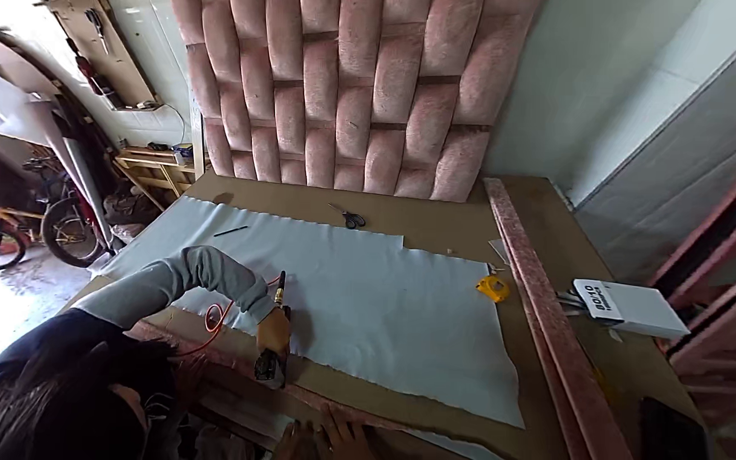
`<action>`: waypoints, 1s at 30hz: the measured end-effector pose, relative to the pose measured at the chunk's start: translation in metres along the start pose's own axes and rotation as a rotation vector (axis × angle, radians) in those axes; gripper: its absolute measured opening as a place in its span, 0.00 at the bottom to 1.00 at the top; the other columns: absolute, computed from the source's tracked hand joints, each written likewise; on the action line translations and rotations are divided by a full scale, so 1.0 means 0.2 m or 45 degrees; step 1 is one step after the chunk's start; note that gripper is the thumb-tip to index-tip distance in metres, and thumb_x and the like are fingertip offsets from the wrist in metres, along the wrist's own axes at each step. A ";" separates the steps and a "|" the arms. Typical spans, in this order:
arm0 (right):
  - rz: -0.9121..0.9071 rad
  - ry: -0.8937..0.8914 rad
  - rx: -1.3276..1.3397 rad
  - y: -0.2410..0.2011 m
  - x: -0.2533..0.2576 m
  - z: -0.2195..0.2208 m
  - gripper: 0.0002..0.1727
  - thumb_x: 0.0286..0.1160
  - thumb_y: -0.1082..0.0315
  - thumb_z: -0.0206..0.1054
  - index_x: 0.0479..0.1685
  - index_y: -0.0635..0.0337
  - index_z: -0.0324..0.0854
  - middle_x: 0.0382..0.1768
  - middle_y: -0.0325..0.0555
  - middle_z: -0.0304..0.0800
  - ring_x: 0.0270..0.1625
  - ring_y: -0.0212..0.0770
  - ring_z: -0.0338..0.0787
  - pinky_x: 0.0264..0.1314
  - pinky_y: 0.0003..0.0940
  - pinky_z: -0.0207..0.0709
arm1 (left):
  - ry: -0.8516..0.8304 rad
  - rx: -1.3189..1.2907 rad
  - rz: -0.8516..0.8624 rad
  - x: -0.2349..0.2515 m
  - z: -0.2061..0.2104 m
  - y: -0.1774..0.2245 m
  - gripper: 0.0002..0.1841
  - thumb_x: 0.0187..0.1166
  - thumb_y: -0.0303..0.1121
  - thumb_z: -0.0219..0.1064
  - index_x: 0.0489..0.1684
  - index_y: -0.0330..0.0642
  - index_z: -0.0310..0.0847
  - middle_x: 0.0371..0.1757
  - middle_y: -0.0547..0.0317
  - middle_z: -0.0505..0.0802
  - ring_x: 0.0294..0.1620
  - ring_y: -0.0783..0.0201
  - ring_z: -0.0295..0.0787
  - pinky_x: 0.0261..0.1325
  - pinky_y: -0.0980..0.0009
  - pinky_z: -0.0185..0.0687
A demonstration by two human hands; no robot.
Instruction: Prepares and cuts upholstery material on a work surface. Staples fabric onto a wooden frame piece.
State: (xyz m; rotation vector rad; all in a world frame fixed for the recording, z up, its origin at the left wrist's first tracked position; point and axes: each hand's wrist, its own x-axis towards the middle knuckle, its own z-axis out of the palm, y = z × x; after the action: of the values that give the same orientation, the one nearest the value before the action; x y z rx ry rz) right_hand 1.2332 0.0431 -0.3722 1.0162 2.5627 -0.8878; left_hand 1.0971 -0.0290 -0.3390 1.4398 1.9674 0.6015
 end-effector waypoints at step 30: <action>0.201 -0.115 -0.016 0.21 -0.40 0.11 0.44 0.70 0.35 0.69 0.81 0.55 0.75 0.95 0.67 0.37 0.96 0.70 0.38 0.87 0.75 0.46 | -0.215 0.403 0.334 0.12 0.31 0.04 0.19 0.73 0.30 0.68 0.64 0.46 0.88 0.90 0.58 0.72 0.94 0.53 0.56 0.92 0.48 0.57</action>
State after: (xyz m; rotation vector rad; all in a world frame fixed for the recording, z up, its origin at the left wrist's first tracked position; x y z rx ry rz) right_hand 1.3215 0.0107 -0.3739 1.1295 2.3737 -0.8542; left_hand 1.1414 -0.0033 -0.3828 1.8963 1.8121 0.2725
